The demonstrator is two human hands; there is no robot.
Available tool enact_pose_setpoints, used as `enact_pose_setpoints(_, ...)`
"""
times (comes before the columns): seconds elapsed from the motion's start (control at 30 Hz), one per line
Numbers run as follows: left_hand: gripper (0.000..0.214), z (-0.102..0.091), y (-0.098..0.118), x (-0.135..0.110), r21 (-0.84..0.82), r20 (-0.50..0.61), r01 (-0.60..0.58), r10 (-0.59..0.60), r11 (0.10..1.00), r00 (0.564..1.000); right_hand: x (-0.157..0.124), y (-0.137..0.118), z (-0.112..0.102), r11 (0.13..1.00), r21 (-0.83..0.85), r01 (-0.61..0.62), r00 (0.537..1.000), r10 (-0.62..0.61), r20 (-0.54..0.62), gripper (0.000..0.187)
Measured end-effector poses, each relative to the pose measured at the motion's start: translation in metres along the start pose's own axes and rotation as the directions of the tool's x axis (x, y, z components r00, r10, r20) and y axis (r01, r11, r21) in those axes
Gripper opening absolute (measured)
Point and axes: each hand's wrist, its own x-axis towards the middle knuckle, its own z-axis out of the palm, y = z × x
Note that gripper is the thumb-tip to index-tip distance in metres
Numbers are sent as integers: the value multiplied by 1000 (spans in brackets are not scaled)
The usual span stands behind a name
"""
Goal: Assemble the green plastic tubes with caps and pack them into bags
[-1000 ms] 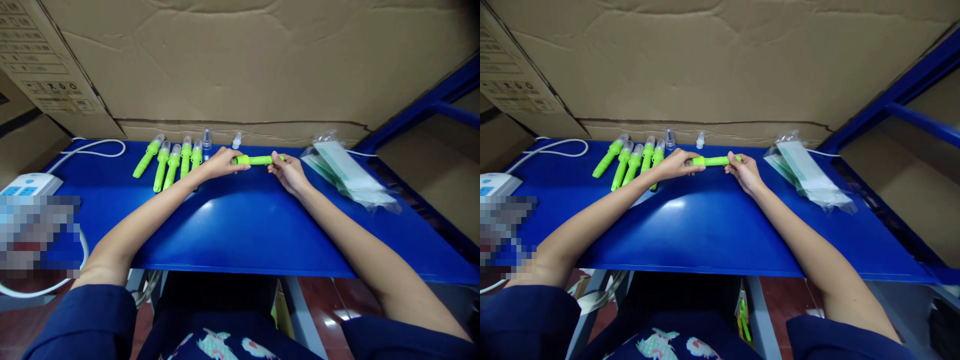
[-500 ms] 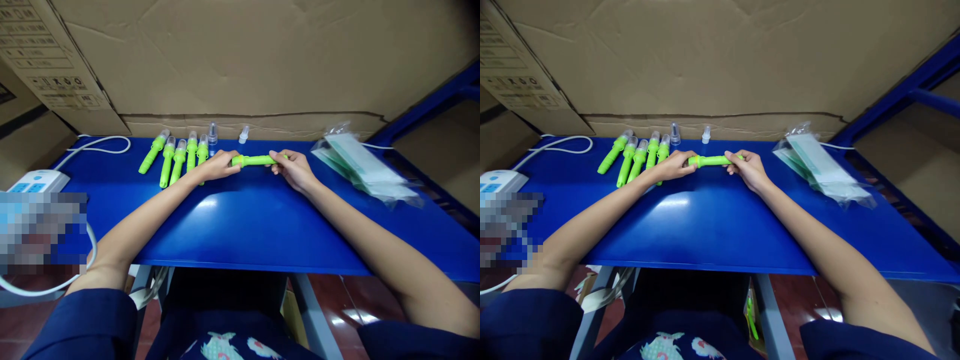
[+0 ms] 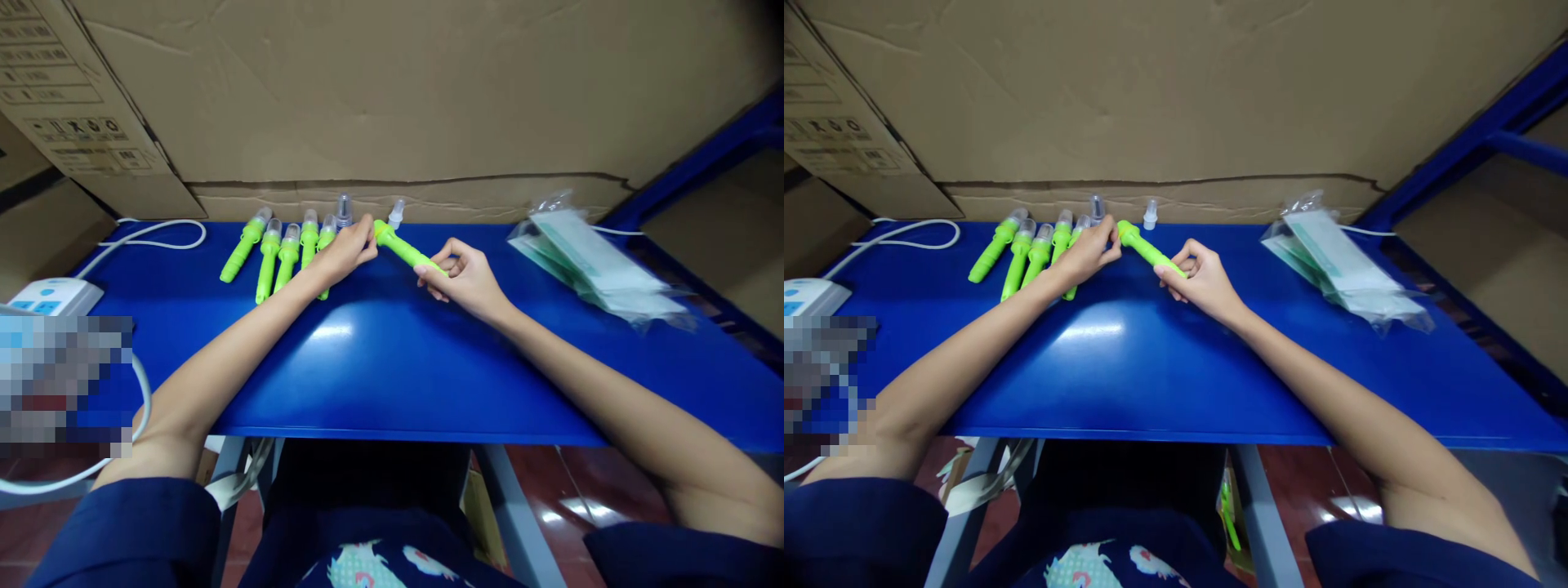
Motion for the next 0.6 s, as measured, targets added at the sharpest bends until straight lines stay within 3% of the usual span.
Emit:
enact_pose_setpoints(0.13, 8, -1, 5, 0, 19, -45, 26, -25, 999, 999, -4, 1, 9, 1000, -13, -12, 999, 12, -31, 65)
enact_pose_setpoints(0.3, 5, -4, 5, -3, 23, -87, 139, -137, 990, 987, -3, 3, 15, 999, 25, -30, 999, 31, -39, 66)
enact_pose_setpoints(0.47, 10, -9, 4, -3, 9, -138, 152, -149, 988, 979, 7, 6, -2, 999, 54, -4, 1000, 3, 15, 64)
enact_pose_setpoints(0.6, 11, -7, 0, -2, 5, -136, 76, -74, 997, 988, 19, 17, -24, 998, 63, -19, 995, 12, 98, 64)
